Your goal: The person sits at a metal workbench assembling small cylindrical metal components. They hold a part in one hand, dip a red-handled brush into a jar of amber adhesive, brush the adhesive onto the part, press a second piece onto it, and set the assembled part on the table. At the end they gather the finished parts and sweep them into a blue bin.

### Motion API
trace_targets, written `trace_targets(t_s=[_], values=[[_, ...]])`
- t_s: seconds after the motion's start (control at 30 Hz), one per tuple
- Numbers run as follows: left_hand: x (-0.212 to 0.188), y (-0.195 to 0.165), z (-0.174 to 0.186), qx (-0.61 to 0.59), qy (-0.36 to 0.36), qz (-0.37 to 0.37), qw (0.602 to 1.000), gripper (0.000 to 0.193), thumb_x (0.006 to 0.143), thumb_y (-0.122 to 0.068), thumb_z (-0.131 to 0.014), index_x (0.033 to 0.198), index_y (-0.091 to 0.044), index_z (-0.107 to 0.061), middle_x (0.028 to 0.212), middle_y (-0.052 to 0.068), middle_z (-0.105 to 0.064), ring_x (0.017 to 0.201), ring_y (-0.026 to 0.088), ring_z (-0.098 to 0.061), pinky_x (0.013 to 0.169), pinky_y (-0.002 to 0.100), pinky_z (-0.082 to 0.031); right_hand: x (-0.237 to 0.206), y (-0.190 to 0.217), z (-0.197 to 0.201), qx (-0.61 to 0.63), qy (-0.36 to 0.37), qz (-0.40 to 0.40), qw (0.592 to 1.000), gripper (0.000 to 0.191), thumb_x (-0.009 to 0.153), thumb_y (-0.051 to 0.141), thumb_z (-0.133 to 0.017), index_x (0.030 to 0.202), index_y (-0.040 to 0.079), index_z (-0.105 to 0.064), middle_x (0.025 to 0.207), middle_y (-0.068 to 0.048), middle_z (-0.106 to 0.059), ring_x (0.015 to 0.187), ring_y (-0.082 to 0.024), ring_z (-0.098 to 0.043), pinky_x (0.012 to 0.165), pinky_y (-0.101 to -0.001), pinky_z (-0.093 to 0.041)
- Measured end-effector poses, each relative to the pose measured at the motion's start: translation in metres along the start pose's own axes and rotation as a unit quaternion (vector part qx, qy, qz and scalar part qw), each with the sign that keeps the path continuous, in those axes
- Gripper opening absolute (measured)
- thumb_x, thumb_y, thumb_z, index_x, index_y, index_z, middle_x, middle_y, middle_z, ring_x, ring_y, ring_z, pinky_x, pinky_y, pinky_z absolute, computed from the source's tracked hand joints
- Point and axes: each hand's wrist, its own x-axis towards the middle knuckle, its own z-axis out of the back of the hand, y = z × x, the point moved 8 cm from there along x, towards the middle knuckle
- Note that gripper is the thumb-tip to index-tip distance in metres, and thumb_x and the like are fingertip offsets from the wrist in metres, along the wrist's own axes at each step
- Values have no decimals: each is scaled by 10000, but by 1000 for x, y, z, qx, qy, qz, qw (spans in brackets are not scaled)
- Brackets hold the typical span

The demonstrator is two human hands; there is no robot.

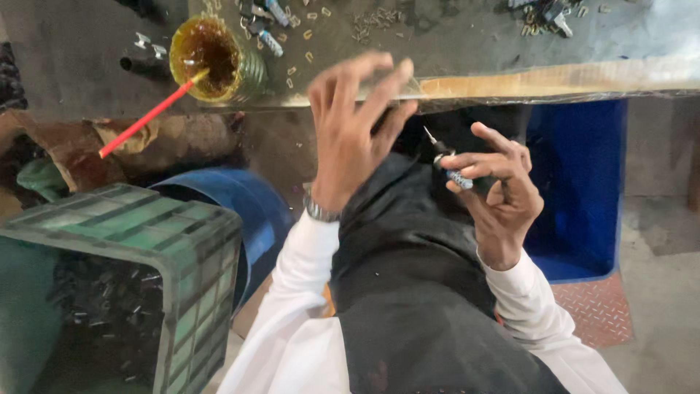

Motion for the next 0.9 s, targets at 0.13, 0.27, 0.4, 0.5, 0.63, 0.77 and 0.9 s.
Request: trace_targets(t_s=[0.13, 0.27, 0.4, 0.5, 0.63, 0.77, 0.9], values=[[22, 0, -7, 124, -4, -64, 990, 552, 1041, -577, -672, 1445, -202, -649, 1525, 10, -483, 1441, 255, -360, 1148, 515, -278, -17, -18, -3, 159, -1, -24, 987, 267, 943, -34, -769, 1164, 16, -626, 1122, -93, -682, 1211, -252, -637, 1068, -363, -466], [29, -6, -13, 114, 3, -104, 988, 649, 994, -649, -629, 1410, -151, -659, 1547, 48, -466, 1453, 292, -339, 1123, 507, -268, -30, -39, -3, 218, -10, -125, 968, 184, 943, -35, -705, 1117, -28, -644, 1116, -115, -622, 1081, -243, -680, 958, -359, -542], [24, 3, -20, 112, 26, -100, 988, 673, 976, -694, -625, 1364, -145, -658, 1523, 20, -487, 1450, 268, -363, 1132, 491, -276, -24, -52, -11, 305, -4, -97, 948, 176, 1021, -32, -640, 1170, 6, -553, 1198, -103, -559, 1129, -244, -664, 1045, -356, -539], [23, 12, -18, 77, 12, -73, 994, 651, 974, -690, -657, 1365, -170, -638, 1506, -2, -501, 1452, 242, -411, 1175, 465, -295, -19, -62, -21, 374, 46, -125, 918, 206, 1054, -5, -580, 1165, 90, -434, 1076, -129, -636, 1005, -203, -672, 1032, -384, -597], [23, 14, -16, 54, 0, -71, 996, 680, 973, -671, -693, 1391, -142, -608, 1472, 9, -519, 1414, 245, -449, 1163, 449, -315, -19, -71, -21, 306, 25, -181, 934, 166, 1046, 12, -562, 1124, 64, -426, 981, -88, -520, 783, -129, -500, 719, -278, -415], [25, 12, -13, 61, -15, -76, 995, 680, 971, -655, -720, 1394, -134, -609, 1451, 12, -536, 1395, 246, -464, 1154, 450, -318, -3, -65, -19, 338, 31, -143, 930, 124, 1071, 110, -441, 1105, 18, -517, 931, -47, -488, 800, -99, -430, 754, -242, -386], [13, 13, -2, 96, -15, -65, 993, 625, 963, -613, -742, 1379, -155, -658, 1423, 11, -544, 1352, 249, -475, 1133, 451, -313, 1, -63, -17, 302, 64, -163, 937, 198, 1074, 50, -441, 1102, -28, -621, 938, -48, -509, 851, -103, -489, 852, -241, -439]])
